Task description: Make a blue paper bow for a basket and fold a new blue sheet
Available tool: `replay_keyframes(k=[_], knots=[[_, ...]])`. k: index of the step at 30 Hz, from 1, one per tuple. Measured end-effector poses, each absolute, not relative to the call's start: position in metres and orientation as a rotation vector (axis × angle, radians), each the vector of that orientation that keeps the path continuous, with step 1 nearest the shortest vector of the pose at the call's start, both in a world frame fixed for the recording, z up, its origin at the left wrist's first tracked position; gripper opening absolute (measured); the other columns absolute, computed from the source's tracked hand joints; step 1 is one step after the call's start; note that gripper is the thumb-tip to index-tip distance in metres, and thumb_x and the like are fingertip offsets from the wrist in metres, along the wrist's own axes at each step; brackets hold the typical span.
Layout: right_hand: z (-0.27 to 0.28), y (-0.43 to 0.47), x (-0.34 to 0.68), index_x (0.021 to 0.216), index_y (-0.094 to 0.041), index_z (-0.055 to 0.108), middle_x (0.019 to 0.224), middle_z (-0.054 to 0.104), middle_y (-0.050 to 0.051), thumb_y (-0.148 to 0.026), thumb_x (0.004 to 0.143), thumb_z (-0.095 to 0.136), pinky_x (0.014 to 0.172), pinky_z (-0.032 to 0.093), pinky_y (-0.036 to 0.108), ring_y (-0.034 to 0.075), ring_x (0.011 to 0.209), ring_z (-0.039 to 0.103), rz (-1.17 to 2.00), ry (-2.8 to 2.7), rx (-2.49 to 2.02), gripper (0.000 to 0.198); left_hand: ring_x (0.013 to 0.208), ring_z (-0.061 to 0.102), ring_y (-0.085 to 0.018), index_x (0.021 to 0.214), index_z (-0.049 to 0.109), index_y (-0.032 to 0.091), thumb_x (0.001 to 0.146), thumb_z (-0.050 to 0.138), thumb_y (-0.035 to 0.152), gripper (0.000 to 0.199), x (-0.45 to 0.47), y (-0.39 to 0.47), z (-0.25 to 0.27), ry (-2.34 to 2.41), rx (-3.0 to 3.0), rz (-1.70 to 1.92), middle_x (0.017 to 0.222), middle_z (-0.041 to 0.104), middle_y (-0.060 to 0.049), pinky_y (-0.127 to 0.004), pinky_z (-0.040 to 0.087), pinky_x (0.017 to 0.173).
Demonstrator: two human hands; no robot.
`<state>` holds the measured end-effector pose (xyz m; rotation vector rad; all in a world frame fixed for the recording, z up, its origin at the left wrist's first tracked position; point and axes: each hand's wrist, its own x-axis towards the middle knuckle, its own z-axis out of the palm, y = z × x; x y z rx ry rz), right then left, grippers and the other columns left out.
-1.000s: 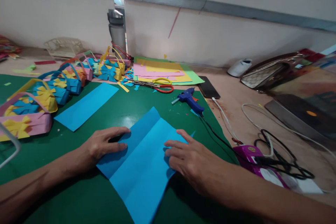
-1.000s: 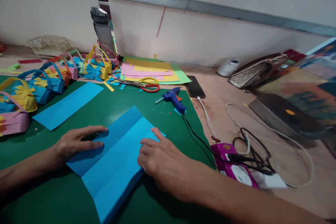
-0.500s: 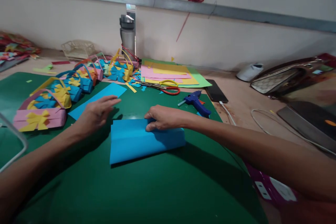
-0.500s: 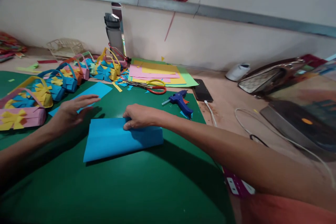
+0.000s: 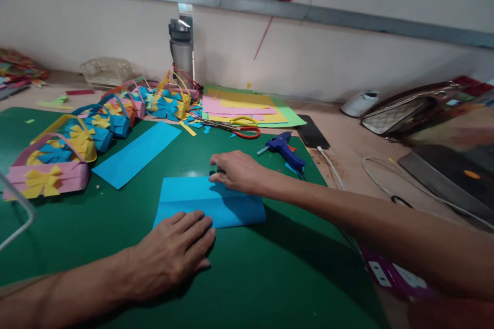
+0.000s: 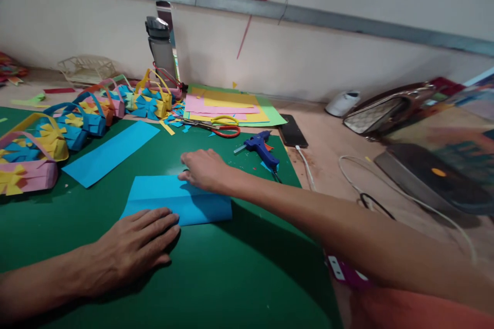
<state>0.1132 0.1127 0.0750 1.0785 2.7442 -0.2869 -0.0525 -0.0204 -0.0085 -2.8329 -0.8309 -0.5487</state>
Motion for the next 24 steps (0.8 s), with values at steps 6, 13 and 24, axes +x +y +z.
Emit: replay_keyframes(k=[6,13,24], knots=[[0.061,0.054,0.16,0.094,-0.01,0.064,0.094,0.068,0.013,-0.013,0.086,0.051,0.09,0.032,0.045,0.027,0.091,0.059,0.131,2.879,0.968,0.015,0.105,0.058,-0.033,0.113,0.057,0.008,0.093,0.048,0.031,0.032,-0.057,-0.021,-0.008,-0.855,-2.864,-0.573,0.115,0.062,-0.018,-0.044,0.052,0.076],[0.007,-0.008,0.192,0.114,-0.01,0.06,0.125,0.059,0.015,-0.048,0.09,0.047,0.087,0.043,0.043,0.028,0.114,0.052,0.343,3.156,0.939,0.047,0.118,0.051,-0.033,0.121,0.053,0.007,0.089,0.055,0.037,0.044,-0.056,-0.024,-0.01,-0.833,-2.948,-0.516,0.127,0.056,-0.016,-0.046,0.05,0.087],[0.0,-0.008,0.197,0.102,-0.006,0.067,0.113,0.065,0.019,-0.02,0.091,0.046,0.084,0.049,0.04,0.028,0.107,0.059,0.587,3.217,0.971,0.027,0.114,0.057,-0.025,0.114,0.061,0.01,0.095,0.045,0.034,0.034,-0.053,-0.027,0.019,-0.761,-2.951,-0.336,0.121,0.062,-0.01,-0.033,0.052,0.087]])
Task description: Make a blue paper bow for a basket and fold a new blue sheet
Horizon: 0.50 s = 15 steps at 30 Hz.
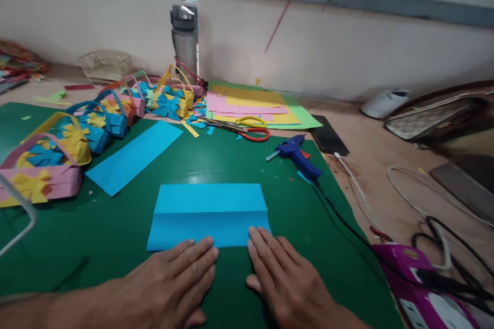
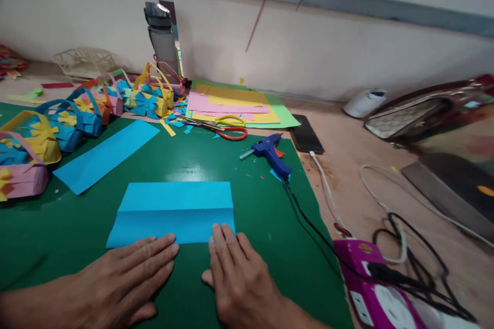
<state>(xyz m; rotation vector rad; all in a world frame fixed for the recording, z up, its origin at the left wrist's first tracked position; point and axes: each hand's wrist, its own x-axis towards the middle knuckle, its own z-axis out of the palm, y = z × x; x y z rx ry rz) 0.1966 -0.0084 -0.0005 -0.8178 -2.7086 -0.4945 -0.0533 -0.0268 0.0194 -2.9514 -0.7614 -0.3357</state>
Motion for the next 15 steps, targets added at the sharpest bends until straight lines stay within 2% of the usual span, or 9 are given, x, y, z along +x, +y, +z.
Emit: replay_keyframes(k=[4,10,15], knots=[[0.001,-0.004,0.2,0.096,-0.004,0.068,0.101,0.069,0.019,-0.005,0.084,0.037,0.075,0.051,0.039,0.029,0.096,0.064,-0.645,-2.701,-0.73,0.033,0.105,0.062,-0.027,0.106,0.063,0.007,0.095,0.045,0.023,0.027,-0.055,-0.026,0.014,-0.747,-2.909,-0.502,0.109,0.068,-0.011,-0.034,0.056,0.08],[0.011,0.003,0.2,0.09,-0.005,0.069,0.09,0.072,0.018,-0.001,0.075,0.041,0.066,0.052,0.037,0.027,0.081,0.067,-0.886,-2.761,-0.729,0.032,0.102,0.062,-0.032,0.112,0.059,0.002,0.093,0.041,0.013,0.028,-0.06,-0.024,0.001,-0.831,-2.874,-0.653,0.11,0.066,-0.018,-0.042,0.057,0.078],[0.015,-0.001,0.195,0.09,-0.004,0.068,0.088,0.071,0.02,-0.002,0.075,0.04,0.066,0.05,0.04,0.028,0.081,0.066,-0.915,-2.787,-0.744,0.032,0.096,0.061,-0.03,0.113,0.058,0.003,0.093,0.043,0.015,0.028,-0.061,-0.019,-0.003,-0.861,-2.827,-0.651,0.101,0.066,-0.017,-0.042,0.055,0.076]])
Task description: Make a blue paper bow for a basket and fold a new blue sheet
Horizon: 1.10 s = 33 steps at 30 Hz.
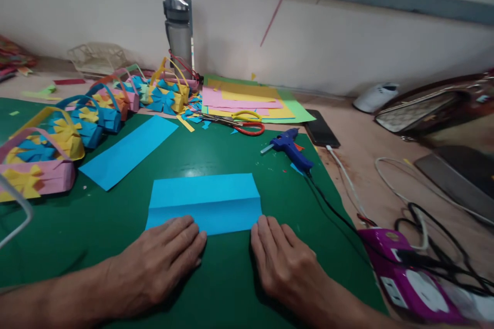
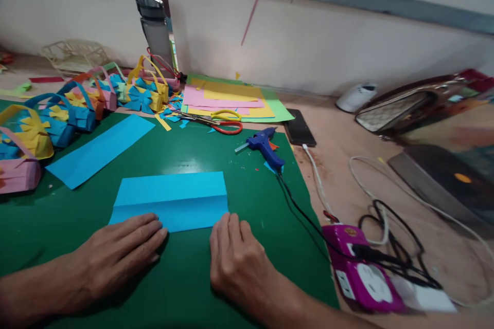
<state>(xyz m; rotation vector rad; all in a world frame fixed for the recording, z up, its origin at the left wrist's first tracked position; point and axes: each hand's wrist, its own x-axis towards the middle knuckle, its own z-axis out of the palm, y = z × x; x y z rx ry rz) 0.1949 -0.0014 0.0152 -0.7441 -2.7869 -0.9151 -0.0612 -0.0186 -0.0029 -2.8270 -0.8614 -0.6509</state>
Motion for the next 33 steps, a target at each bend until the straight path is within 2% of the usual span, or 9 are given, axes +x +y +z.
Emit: replay_keyframes(k=[7,11,16,20,24,27,29,31,33], knots=[[0.024,-0.009,0.19,0.093,-0.004,0.067,0.091,0.071,0.019,-0.006,0.076,0.041,0.073,0.046,0.042,0.029,0.083,0.065,-0.909,-2.733,-0.745,0.031,0.087,0.059,-0.026,0.109,0.057,0.007,0.093,0.047,0.021,0.023,-0.056,-0.01,-0.009,-0.93,-2.702,-0.6,0.096,0.063,-0.013,-0.038,0.052,0.071],[0.021,-0.001,0.193,0.095,-0.002,0.067,0.088,0.07,0.021,-0.003,0.073,0.044,0.069,0.047,0.041,0.03,0.081,0.065,-1.017,-2.765,-0.849,0.031,0.086,0.058,-0.023,0.114,0.053,0.01,0.095,0.043,0.027,0.027,-0.054,-0.007,-0.011,-0.956,-2.697,-0.544,0.098,0.062,-0.012,-0.034,0.051,0.069],[0.018,0.008,0.192,0.085,-0.003,0.068,0.079,0.07,0.02,-0.004,0.074,0.046,0.062,0.047,0.038,0.027,0.072,0.064,-1.098,-2.801,-0.883,0.024,0.082,0.058,-0.022,0.114,0.051,0.011,0.095,0.043,0.033,0.03,-0.051,-0.002,-0.011,-0.941,-2.712,-0.536,0.093,0.062,-0.011,-0.034,0.05,0.068],[0.022,0.004,0.189,0.084,-0.005,0.067,0.08,0.07,0.019,-0.006,0.077,0.046,0.066,0.047,0.039,0.027,0.073,0.065,-1.072,-2.69,-0.839,0.022,0.077,0.057,-0.022,0.111,0.053,0.011,0.094,0.044,0.029,0.027,-0.047,-0.002,-0.008,-0.948,-2.63,-0.574,0.088,0.062,-0.01,-0.036,0.049,0.068],[0.037,-0.004,0.189,0.088,-0.005,0.066,0.087,0.07,0.02,-0.006,0.08,0.042,0.073,0.047,0.043,0.028,0.079,0.066,-0.997,-2.592,-0.767,0.025,0.082,0.058,-0.023,0.11,0.056,0.008,0.093,0.036,0.013,0.027,-0.05,-0.002,-0.002,-0.879,-2.574,-0.534,0.093,0.063,-0.013,-0.036,0.049,0.071],[0.05,-0.008,0.192,0.096,-0.005,0.065,0.104,0.068,0.021,-0.008,0.084,0.036,0.083,0.045,0.046,0.031,0.099,0.062,-0.848,-2.542,-0.628,0.031,0.08,0.059,-0.02,0.102,0.062,0.013,0.092,0.038,0.014,0.026,-0.057,0.005,0.011,-0.99,-2.59,-0.835,0.092,0.066,-0.011,-0.031,0.049,0.071],[0.053,-0.009,0.195,0.101,-0.01,0.064,0.114,0.065,0.016,-0.011,0.086,0.035,0.092,0.041,0.047,0.031,0.114,0.054,-0.703,-2.494,-0.491,0.032,0.07,0.059,-0.015,0.092,0.066,0.016,0.089,0.046,0.018,0.02,-0.063,0.011,0.024,-1.256,-2.559,-1.151,0.081,0.067,-0.005,-0.024,0.047,0.066],[0.05,-0.008,0.197,0.101,-0.016,0.063,0.115,0.065,0.011,-0.012,0.086,0.04,0.099,0.035,0.048,0.029,0.122,0.047,-0.603,-2.375,-0.372,0.028,0.053,0.053,-0.011,0.074,0.064,0.016,0.087,0.052,0.022,0.019,-0.068,0.017,0.037,-1.68,-2.467,-1.471,0.061,0.06,0.001,-0.019,0.041,0.052],[0.042,-0.004,0.198,0.098,-0.018,0.063,0.113,0.065,0.009,-0.013,0.086,0.043,0.104,0.031,0.048,0.028,0.124,0.045,-0.543,-2.253,-0.337,0.024,0.041,0.042,-0.008,0.06,0.057,0.015,0.083,0.06,0.029,0.027,-0.068,0.021,0.045,-2.217,-2.297,-1.978,0.047,0.048,0.005,-0.018,0.032,0.042]])
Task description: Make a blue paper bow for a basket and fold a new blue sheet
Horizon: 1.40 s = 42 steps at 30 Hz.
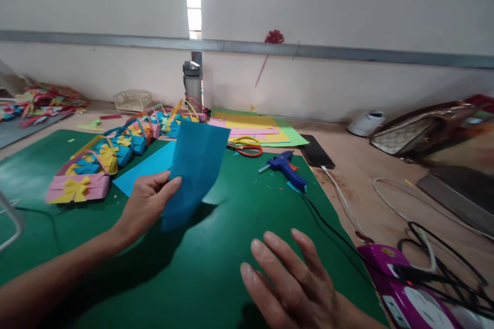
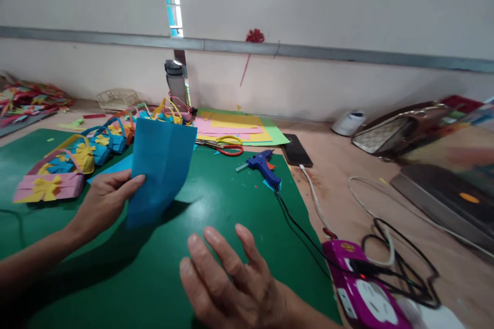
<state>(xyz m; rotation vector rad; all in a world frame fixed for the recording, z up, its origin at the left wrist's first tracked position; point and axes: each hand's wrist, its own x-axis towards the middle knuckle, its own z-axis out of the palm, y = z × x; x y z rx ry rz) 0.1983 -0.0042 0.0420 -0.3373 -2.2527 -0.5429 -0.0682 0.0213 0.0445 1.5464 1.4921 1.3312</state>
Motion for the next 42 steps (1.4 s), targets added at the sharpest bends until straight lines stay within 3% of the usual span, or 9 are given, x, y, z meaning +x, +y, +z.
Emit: replay_keyframes(k=[4,7,15,25,31,34,36,39,42], knots=[[0.027,0.005,0.199,0.104,-0.013,0.06,0.113,0.065,0.015,-0.009,0.086,0.04,0.102,0.032,0.049,0.027,0.122,0.047,-0.411,-2.331,-0.464,0.028,0.044,0.047,-0.01,0.064,0.057,0.014,0.073,0.071,0.038,0.029,-0.059,0.026,0.039,1.156,0.797,1.199,0.052,0.054,0.003,-0.021,0.04,0.046],[0.021,0.011,0.2,0.109,-0.012,0.057,0.116,0.064,0.016,-0.005,0.082,0.046,0.1,0.035,0.05,0.027,0.121,0.049,-0.338,-2.467,-0.567,0.03,0.053,0.057,-0.015,0.073,0.061,0.012,0.073,0.071,0.038,0.027,-0.052,0.026,0.027,1.065,0.725,1.113,0.063,0.063,-0.003,-0.029,0.048,0.057],[0.011,0.019,0.202,0.11,-0.011,0.057,0.114,0.065,0.015,-0.004,0.083,0.043,0.096,0.038,0.05,0.025,0.115,0.054,-0.194,-2.518,-0.63,0.032,0.068,0.064,-0.019,0.089,0.066,0.012,0.077,0.07,0.031,0.023,-0.055,0.031,0.013,0.873,0.577,1.027,0.081,0.07,-0.009,-0.033,0.05,0.068],[0.011,0.012,0.198,0.107,-0.012,0.06,0.111,0.066,0.014,-0.006,0.086,0.039,0.096,0.039,0.048,0.023,0.11,0.057,-0.126,-2.516,-0.665,0.031,0.057,0.059,-0.014,0.083,0.063,0.013,0.074,0.073,0.035,0.026,-0.053,0.03,0.011,0.955,0.662,1.036,0.072,0.066,-0.005,-0.027,0.047,0.057],[0.009,0.01,0.195,0.103,-0.012,0.06,0.106,0.067,0.013,-0.007,0.088,0.038,0.096,0.036,0.047,0.023,0.106,0.057,-0.124,-2.483,-0.621,0.027,0.048,0.055,-0.012,0.063,0.058,0.016,0.089,0.05,0.028,0.029,-0.076,0.025,0.033,1.412,1.963,1.256,0.051,0.055,0.002,-0.022,0.044,0.049],[0.011,0.006,0.192,0.095,-0.012,0.062,0.088,0.068,0.01,-0.008,0.087,0.038,0.091,0.039,0.045,0.02,0.089,0.061,-0.086,-2.493,-0.531,0.025,0.09,0.065,-0.022,0.092,0.065,0.014,0.089,0.044,0.016,0.021,-0.079,0.013,0.033,1.306,2.748,1.222,0.086,0.07,-0.008,-0.032,0.05,0.08],[0.014,0.0,0.191,0.09,-0.01,0.063,0.074,0.065,0.008,-0.009,0.086,0.039,0.079,0.044,0.039,0.018,0.072,0.059,-0.068,-2.54,-0.421,0.024,0.111,0.056,-0.029,0.118,0.056,0.007,0.09,0.037,0.012,0.034,-0.071,0.002,0.024,1.231,3.183,1.013,0.114,0.063,-0.017,-0.042,0.044,0.091],[0.019,-0.012,0.191,0.089,-0.008,0.065,0.063,0.06,0.005,-0.01,0.086,0.038,0.057,0.042,0.031,0.015,0.057,0.053,-0.081,-2.623,-0.207,0.027,0.103,0.058,-0.031,0.123,0.05,0.001,0.09,0.034,0.009,0.038,-0.053,-0.012,0.009,1.257,3.438,0.576,0.114,0.062,-0.021,-0.041,0.047,0.081],[0.022,-0.023,0.191,0.088,-0.01,0.066,0.06,0.058,0.003,-0.012,0.086,0.04,0.053,0.04,0.03,0.014,0.053,0.051,-0.143,-2.63,-0.141,0.026,0.091,0.059,-0.025,0.12,0.052,0.004,0.088,0.034,0.006,0.037,-0.041,-0.018,0.001,1.273,3.42,0.188,0.105,0.064,-0.018,-0.033,0.047,0.068]])
